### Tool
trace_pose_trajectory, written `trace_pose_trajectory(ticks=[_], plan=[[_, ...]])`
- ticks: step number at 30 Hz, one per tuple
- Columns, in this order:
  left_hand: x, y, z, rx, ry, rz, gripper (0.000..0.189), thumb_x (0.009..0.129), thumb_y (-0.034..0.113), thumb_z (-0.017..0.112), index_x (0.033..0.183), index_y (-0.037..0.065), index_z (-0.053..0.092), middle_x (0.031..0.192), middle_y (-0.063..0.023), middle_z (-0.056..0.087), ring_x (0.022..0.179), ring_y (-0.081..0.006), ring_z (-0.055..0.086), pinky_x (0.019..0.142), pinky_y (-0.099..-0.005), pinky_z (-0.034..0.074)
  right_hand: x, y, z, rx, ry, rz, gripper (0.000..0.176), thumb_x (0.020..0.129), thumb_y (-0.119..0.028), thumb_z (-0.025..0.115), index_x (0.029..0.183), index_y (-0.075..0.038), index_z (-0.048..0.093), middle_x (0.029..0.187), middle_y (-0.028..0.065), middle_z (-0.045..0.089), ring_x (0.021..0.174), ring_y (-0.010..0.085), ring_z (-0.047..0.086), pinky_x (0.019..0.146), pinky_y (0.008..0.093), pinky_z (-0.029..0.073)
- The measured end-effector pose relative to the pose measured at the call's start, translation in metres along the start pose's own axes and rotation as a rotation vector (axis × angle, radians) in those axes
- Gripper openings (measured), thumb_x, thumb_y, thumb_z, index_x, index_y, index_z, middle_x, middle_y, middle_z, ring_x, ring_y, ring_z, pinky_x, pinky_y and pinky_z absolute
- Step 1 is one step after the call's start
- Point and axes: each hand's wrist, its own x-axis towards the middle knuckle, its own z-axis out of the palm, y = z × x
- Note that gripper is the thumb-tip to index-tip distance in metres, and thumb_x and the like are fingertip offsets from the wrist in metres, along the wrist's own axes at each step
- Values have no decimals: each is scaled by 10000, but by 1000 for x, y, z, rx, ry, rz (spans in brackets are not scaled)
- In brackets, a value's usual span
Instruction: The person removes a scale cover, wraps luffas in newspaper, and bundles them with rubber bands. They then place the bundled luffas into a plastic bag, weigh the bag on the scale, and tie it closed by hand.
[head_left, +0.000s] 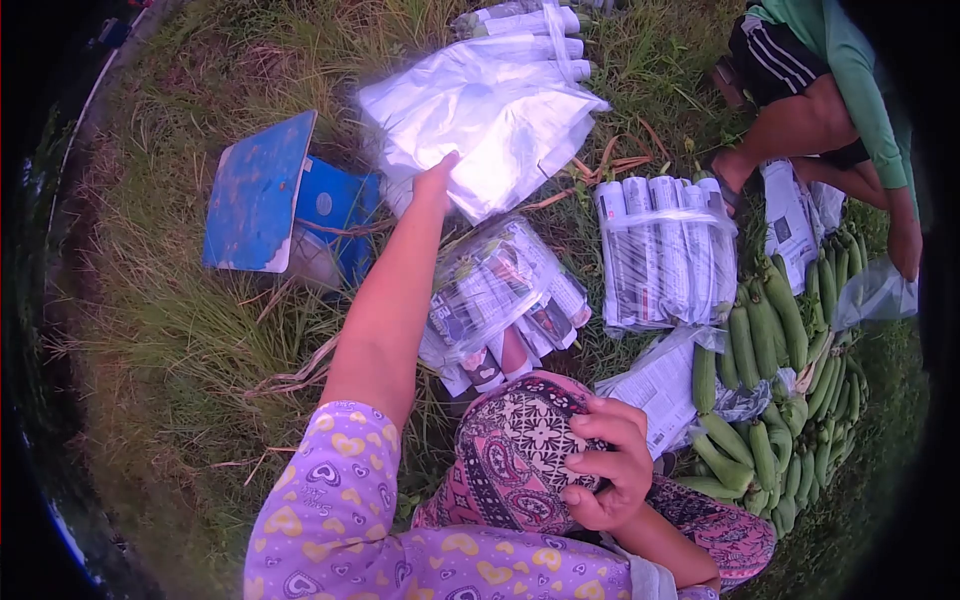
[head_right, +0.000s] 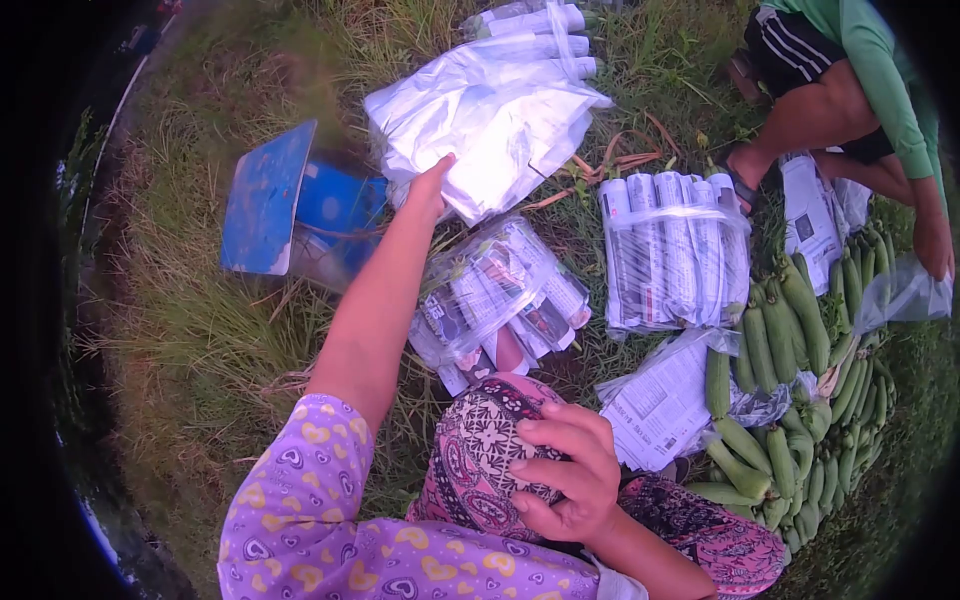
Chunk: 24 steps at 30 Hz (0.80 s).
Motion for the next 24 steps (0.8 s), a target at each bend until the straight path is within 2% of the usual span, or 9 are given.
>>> trace_pose_trajectory(ticks=[2, 6, 12, 15, 16, 18, 19, 21, 24], plan=[[30, -19, 9, -103, -148, -78, 499, 746, 136, 701, 1126, -105, 485, 1105, -200, 554, 973, -315, 580, 789, -415, 503, 1, 0, -1, 3, -4, -8, 223, 729, -243, 701, 887, -90, 664, 1051, 137, 627, 1034, 345, 540, 867, 419, 437], [-41, 48, 53, -220, -219, -32, 360, 817, 122, 551, 1088, -107, 488, 1046, -191, 566, 927, -299, 597, 790, -412, 504, -1, 7, -7, 68, -33, -22, 325, 779, -293, 669, 1010, -68, 625, 1154, 153, 577, 1088, 333, 516, 915, 411, 412], [-156, 114, 38, -236, -468, 7, 372, 894, 179, 486, 1176, -64, 472, 1102, -179, 585, 992, -300, 597, 879, -428, 489, 13, 57, -19, 694, 238, 665, 737, 864, -545, 512, 1362, -38, 318, 1366, 157, 393, 1238, 253, 401, 981, 415, 349], [-220, 99, 6, -335, -876, -54, 411, 905, 229, 466, 1182, -74, 484, 1098, -185, 597, 1002, -287, 599, 891, -413, 477, 20, 89, -22, 982, 235, 853, 801, 865, -563, 500, 1420, -50, 235, 1401, 164, 358, 1255, 259, 379, 986, 449, 344], [-242, 91, -4, -357, -1063, -127, 425, 909, 241, 454, 1187, -78, 485, 1104, -193, 596, 1012, -288, 597, 898, -409, 472, 22, 97, -20, 1078, 178, 856, 864, 854, -605, 490, 1445, -55, 181, 1423, 175, 327, 1266, 264, 364, 986, 481, 341], [-285, 75, -10, -327, -1156, -259, 494, 870, 249, 491, 1233, -85, 460, 1148, -206, 582, 1052, -293, 588, 934, -410, 451, 34, 96, -18, 1255, 105, 835, 917, 809, -695, 465, 1423, -65, 205, 1375, 170, 392, 1253, 270, 411, 971, 481, 381], [-307, 67, -9, -265, -1036, -206, 544, 839, 266, 512, 1246, -89, 446, 1176, -214, 565, 1070, -303, 575, 942, -411, 447, 37, 96, -20, 1361, -9, 738, 943, 776, -706, 498, 1414, -67, 226, 1353, 150, 425, 1248, 248, 425, 993, 470, 370], [-316, 56, -14, -49, -980, -44, 604, 789, 294, 534, 1245, -91, 442, 1187, -208, 555, 1071, -311, 566, 939, -410, 448, 49, 78, -16, 1519, 61, 538, 889, 757, -655, 576, 1377, -71, 324, 1350, 113, 439, 1228, 237, 444, 1008, 432, 378], [-294, 53, -24, -33, -1107, -252, 664, 765, 338, 560, 1272, -69, 427, 1221, -208, 532, 1094, -303, 554, 944, -394, 445, 57, 57, -22, 1580, 135, 490, 777, 773, -488, 676, 1340, -54, 370, 1294, 113, 483, 1185, 237, 484, 986, 388, 406]])
